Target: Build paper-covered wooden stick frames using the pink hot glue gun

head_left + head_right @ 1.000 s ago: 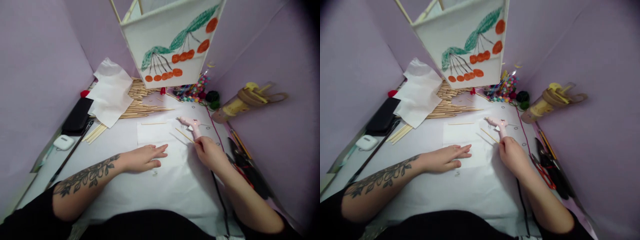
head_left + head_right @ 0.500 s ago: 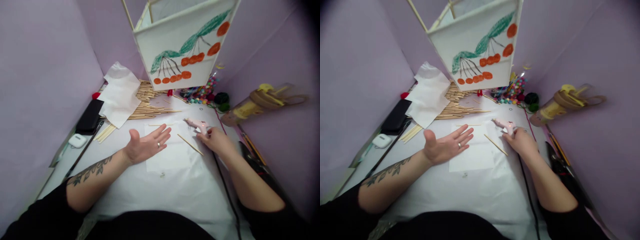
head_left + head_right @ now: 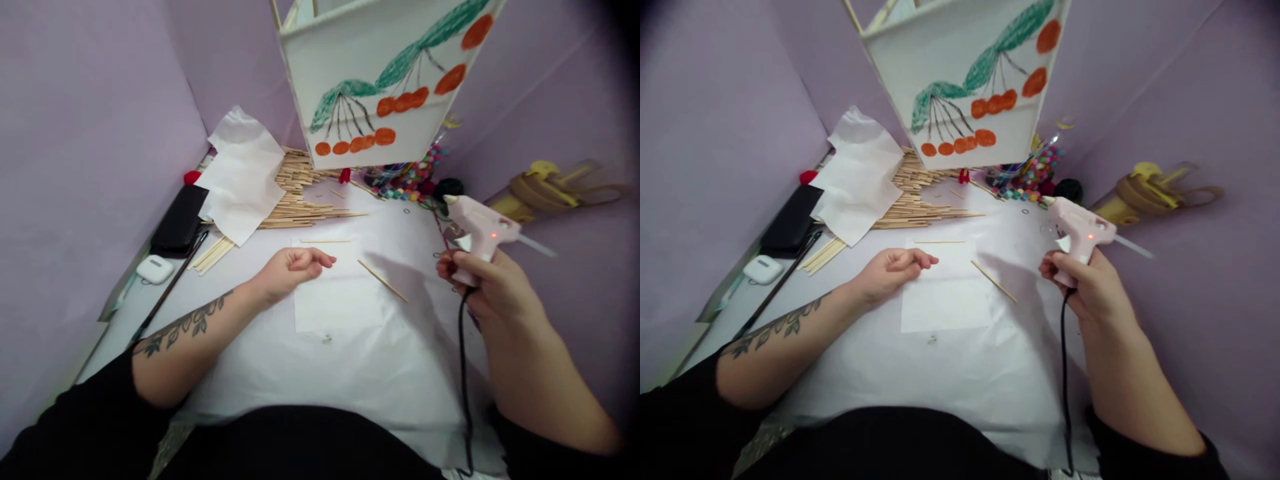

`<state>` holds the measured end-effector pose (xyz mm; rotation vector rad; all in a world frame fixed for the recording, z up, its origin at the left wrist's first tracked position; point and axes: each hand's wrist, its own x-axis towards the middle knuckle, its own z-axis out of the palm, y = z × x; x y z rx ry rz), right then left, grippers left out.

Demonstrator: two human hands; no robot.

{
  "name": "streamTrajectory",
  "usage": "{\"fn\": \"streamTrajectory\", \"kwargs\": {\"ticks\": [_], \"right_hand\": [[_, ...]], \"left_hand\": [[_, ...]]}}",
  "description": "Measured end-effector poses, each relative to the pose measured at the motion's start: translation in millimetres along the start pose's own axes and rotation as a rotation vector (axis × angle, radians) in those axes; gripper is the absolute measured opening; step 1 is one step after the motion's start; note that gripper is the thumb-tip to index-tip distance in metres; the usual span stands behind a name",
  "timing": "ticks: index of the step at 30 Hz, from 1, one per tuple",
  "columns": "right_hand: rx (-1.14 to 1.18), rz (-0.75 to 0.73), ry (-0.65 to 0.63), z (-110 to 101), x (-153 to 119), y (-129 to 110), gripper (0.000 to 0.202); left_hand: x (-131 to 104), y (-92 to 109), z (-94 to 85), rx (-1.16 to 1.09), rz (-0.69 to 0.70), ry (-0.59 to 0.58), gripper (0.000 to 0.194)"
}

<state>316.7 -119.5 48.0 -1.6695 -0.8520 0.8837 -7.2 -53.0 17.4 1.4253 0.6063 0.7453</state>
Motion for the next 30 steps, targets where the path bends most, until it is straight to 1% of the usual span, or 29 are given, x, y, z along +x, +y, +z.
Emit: {"fn": "streamTrajectory", "kwargs": {"ticks": [1, 3, 5, 7, 9, 12, 13, 15, 17, 18, 20, 23, 26, 30], "right_hand": [[0.071, -0.02, -0.018, 1.7, -8.1, -3.6, 0.028], [0.149, -0.044, -0.101, 6.1, -24.0, -5.2, 0.035], [0.19, -0.024, -0.246, 10.8, -39.8, 1.3, 0.045], [0.214, 0.037, -0.413, 15.2, -55.6, 13.4, 0.052], [0.163, 0.129, -0.553, 19.7, -71.0, 25.7, 0.051], [-0.037, 0.266, -0.68, 28.3, -89.8, 35.2, 0.045], [-0.1, 0.28, -0.714, 31.7, -94.4, 35.4, 0.043], [-0.193, 0.258, -0.775, 38.6, -101.0, 32.9, 0.04], [-0.249, 0.228, -0.819, 44.5, -105.0, 29.6, 0.038], [-0.264, 0.222, -0.834, 46.7, -106.4, 28.6, 0.038], [-0.284, 0.23, -0.85, 49.6, -108.4, 28.4, 0.039], [-0.315, 0.248, -0.869, 50.2, -110.1, 31.2, 0.04], [-0.328, 0.287, -0.878, 48.4, -110.9, 34.2, 0.042], [-0.308, 0.342, -0.857, 46.6, -111.6, 35.1, 0.044]], "left_hand": [[1.5, -3.7, -0.9, -0.038, 0.015, 0.048, 0.049], [3.5, -9.5, -3.7, -0.118, 0.032, 0.093, 0.054], [4.3, -12.2, -7.0, -0.153, 0.032, 0.099, 0.059], [4.3, -11.8, -10.0, -0.098, 0.026, 0.103, 0.063], [3.8, -9.3, -11.9, 0.016, 0.021, 0.096, 0.065], [3.3, -4.9, -12.5, 0.247, 0.025, 0.051, 0.064], [3.1, -3.7, -12.1, 0.348, 0.018, 0.027, 0.06], [2.8, -2.3, -10.9, 0.585, -0.014, -0.041, 0.044], [2.5, -2.3, -9.9, 0.805, -0.069, -0.136, 0.028], [2.4, -2.8, -9.8, 0.887, -0.092, -0.185, 0.025], [2.6, -4.5, -10.0, 0.993, -0.114, -0.262, 0.027], [4.0, -7.1, -10.8, 1.064, -0.116, -0.321, 0.032], [5.7, -7.8, -11.0, 1.083, -0.137, -0.34, 0.032], [6.6, -7.5, -10.6, 1.081, -0.162, -0.353, 0.032]]}}
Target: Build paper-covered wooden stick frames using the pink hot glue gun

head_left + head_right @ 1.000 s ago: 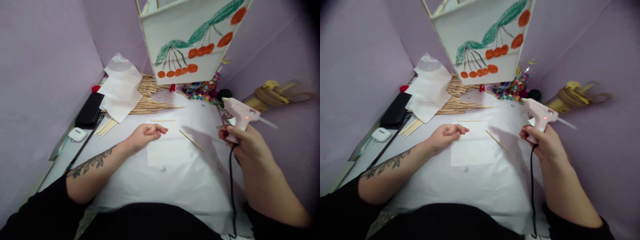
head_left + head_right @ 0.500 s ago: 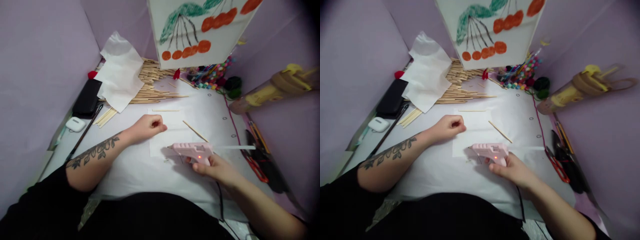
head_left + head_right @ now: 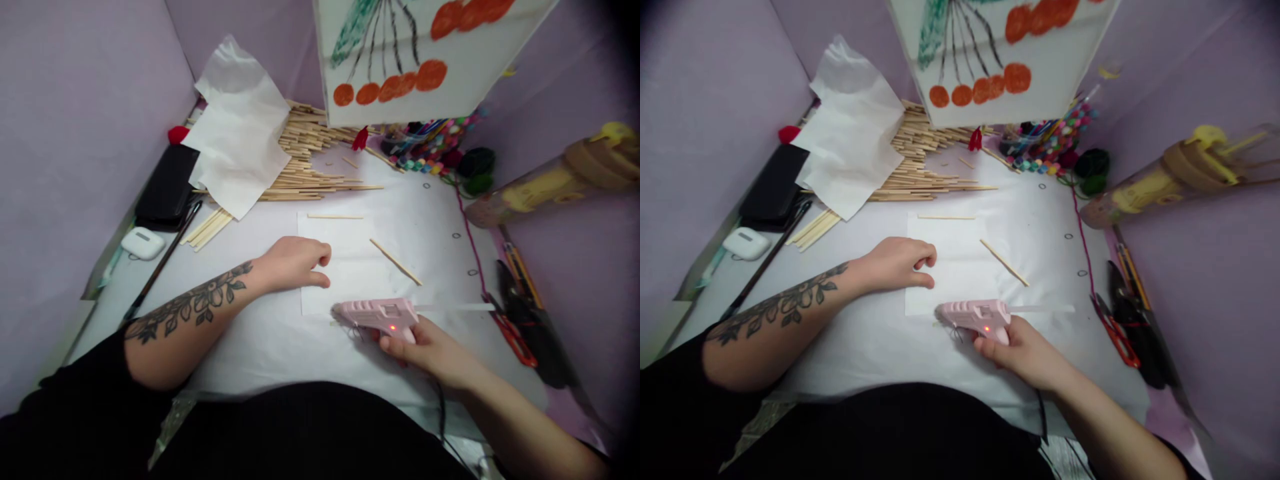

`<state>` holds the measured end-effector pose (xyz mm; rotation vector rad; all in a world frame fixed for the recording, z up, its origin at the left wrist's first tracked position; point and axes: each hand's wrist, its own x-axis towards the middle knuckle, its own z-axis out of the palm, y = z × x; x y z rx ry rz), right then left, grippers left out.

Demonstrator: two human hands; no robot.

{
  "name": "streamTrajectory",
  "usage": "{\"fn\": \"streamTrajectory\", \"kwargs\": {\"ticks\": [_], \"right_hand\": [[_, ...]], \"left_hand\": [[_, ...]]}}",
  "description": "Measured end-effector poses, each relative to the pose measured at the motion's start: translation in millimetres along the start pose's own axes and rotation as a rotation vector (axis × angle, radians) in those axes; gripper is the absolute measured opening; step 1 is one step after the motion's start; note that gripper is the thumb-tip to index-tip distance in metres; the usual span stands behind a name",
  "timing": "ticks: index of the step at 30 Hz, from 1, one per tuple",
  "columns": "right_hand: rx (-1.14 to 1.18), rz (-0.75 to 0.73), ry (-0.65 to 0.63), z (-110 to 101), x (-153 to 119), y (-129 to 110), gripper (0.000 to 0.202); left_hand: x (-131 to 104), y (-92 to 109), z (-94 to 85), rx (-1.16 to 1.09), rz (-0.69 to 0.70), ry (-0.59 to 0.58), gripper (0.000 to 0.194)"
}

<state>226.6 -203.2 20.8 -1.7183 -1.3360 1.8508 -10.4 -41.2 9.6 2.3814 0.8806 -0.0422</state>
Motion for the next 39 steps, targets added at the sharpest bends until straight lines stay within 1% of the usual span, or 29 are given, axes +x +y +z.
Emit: {"fn": "streamTrajectory", "kwargs": {"ticks": [4, 10, 18, 23, 29, 35, 39], "right_hand": [[0.004, -0.01, 0.018, 0.9, 0.1, -3.3, 0.043], [-0.036, -0.043, -0.005, 2.3, 0.9, -7.2, 0.04], [-0.048, -0.038, 0.011, 2.8, 0.8, -8.5, 0.041], [-0.074, -0.061, 0.001, 2.9, 0.8, -9.1, 0.041], [-0.066, -0.064, 0.027, 3.9, -0.3, -11.4, 0.04], [-0.052, -0.06, 0.039, 3.2, -1.1, -8.7, 0.039], [-0.051, -0.045, 0.022, 1.9, -1.4, -6.7, 0.039]], "left_hand": [[-0.3, -0.4, 0.6, 0.004, 0.001, 0.005, 0.033], [-0.4, 0.2, 0.2, 0.009, 0.007, 0.012, 0.032], [-0.7, 0.6, 0.8, -0.001, 0.0, 0.02, 0.031], [-0.6, 1.3, 0.0, 0.005, -0.001, 0.01, 0.031], [-1.1, 2.2, -1.4, 0.003, -0.007, -0.004, 0.031], [-0.9, 1.5, -0.8, 0.008, -0.01, 0.0, 0.032], [-0.8, 1.4, -0.6, 0.011, -0.001, 0.009, 0.032]]}}
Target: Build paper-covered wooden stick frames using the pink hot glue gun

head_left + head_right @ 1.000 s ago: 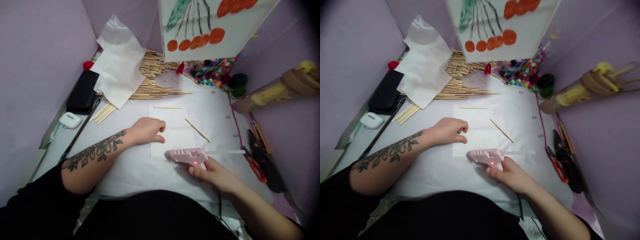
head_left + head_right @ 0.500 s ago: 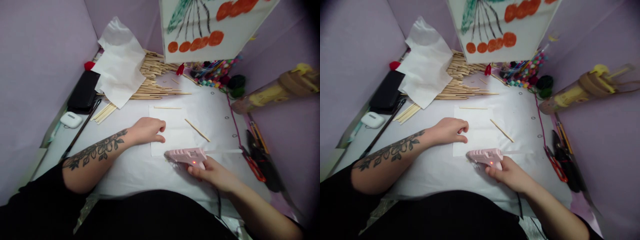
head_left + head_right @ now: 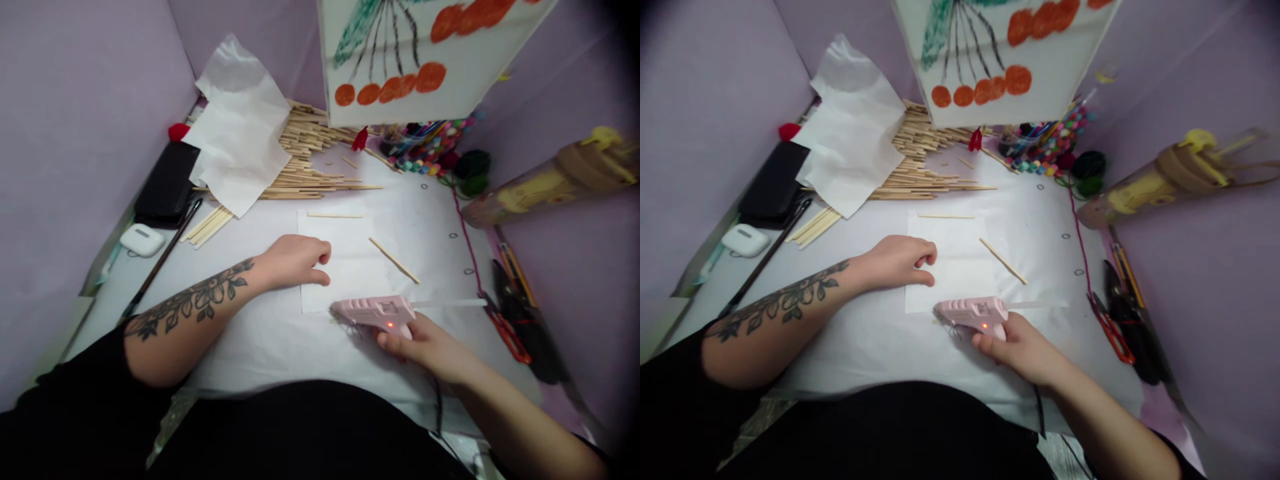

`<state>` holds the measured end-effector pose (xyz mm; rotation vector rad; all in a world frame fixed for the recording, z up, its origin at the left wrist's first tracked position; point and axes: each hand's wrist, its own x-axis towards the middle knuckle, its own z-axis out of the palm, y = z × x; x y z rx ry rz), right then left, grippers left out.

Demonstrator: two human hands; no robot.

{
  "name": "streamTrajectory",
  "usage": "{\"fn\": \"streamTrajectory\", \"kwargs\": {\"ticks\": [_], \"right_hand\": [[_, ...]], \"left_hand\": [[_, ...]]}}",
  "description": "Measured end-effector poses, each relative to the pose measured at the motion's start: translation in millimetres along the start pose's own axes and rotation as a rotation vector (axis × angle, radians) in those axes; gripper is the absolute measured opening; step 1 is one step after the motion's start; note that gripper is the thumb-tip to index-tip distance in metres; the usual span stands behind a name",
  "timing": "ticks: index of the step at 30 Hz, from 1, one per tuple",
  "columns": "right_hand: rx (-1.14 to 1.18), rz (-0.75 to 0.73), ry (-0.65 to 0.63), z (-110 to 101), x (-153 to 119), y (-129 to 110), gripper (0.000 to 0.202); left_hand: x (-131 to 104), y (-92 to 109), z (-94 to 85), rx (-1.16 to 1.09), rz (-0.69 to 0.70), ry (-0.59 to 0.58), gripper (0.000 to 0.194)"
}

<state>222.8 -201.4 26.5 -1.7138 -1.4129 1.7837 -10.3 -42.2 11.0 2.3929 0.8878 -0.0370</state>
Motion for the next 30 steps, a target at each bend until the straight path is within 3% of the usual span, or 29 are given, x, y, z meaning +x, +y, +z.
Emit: {"fn": "streamTrajectory", "kwargs": {"ticks": [19, 30], "right_hand": [[0.0, 0.018, 0.011, -6.9, -5.9, 3.1, 0.044], [-0.04, 0.039, 0.08, -13.5, -12.7, 9.7, 0.041]], "left_hand": [[1.3, -0.3, -0.7, -0.018, -0.021, -0.017, 0.032], [2.2, 0.8, -1.5, -0.021, -0.044, -0.036, 0.032]]}}
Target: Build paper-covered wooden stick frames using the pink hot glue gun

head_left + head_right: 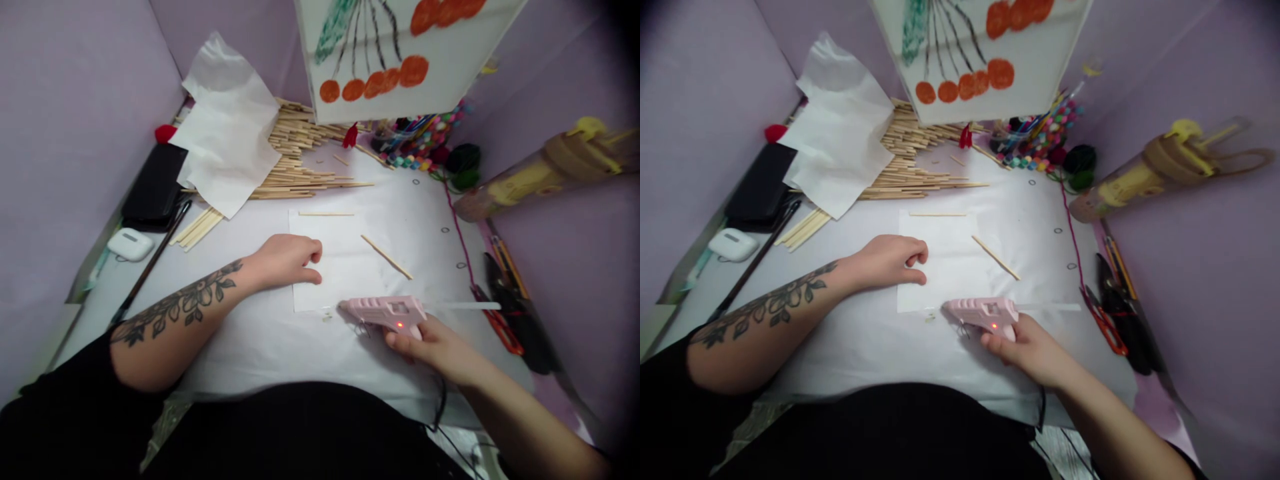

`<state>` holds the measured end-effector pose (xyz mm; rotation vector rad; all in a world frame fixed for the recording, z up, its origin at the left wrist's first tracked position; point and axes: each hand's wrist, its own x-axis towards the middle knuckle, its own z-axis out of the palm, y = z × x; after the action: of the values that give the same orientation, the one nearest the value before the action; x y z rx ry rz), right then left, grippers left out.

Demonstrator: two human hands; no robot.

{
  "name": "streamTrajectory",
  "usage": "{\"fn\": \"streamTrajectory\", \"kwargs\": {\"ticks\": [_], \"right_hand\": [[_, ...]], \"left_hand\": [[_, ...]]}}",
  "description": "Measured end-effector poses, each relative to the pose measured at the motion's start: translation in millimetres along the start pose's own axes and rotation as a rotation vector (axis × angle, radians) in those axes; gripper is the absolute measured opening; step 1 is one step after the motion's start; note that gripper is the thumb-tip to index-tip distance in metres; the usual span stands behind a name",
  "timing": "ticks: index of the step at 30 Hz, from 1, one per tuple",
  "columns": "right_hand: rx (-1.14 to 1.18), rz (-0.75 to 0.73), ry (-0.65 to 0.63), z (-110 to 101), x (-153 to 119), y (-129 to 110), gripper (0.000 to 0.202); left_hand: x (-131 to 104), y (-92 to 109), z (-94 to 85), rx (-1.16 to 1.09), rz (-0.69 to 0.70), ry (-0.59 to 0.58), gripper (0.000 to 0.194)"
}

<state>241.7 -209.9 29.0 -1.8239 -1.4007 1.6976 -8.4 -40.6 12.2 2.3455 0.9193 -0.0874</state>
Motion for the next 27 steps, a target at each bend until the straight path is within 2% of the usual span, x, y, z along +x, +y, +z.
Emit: {"fn": "streamTrajectory", "kwargs": {"ticks": [21, 27], "right_hand": [[-0.003, 0.092, 0.088, -11.4, -11.8, 15.4, 0.038], [-0.02, 0.077, 0.158, -13.0, -14.8, 24.2, 0.039]], "left_hand": [[0.8, -0.4, 0.1, 0.013, -0.007, -0.001, 0.032], [0.6, -0.4, 0.2, 0.013, -0.011, -0.003, 0.032]]}}
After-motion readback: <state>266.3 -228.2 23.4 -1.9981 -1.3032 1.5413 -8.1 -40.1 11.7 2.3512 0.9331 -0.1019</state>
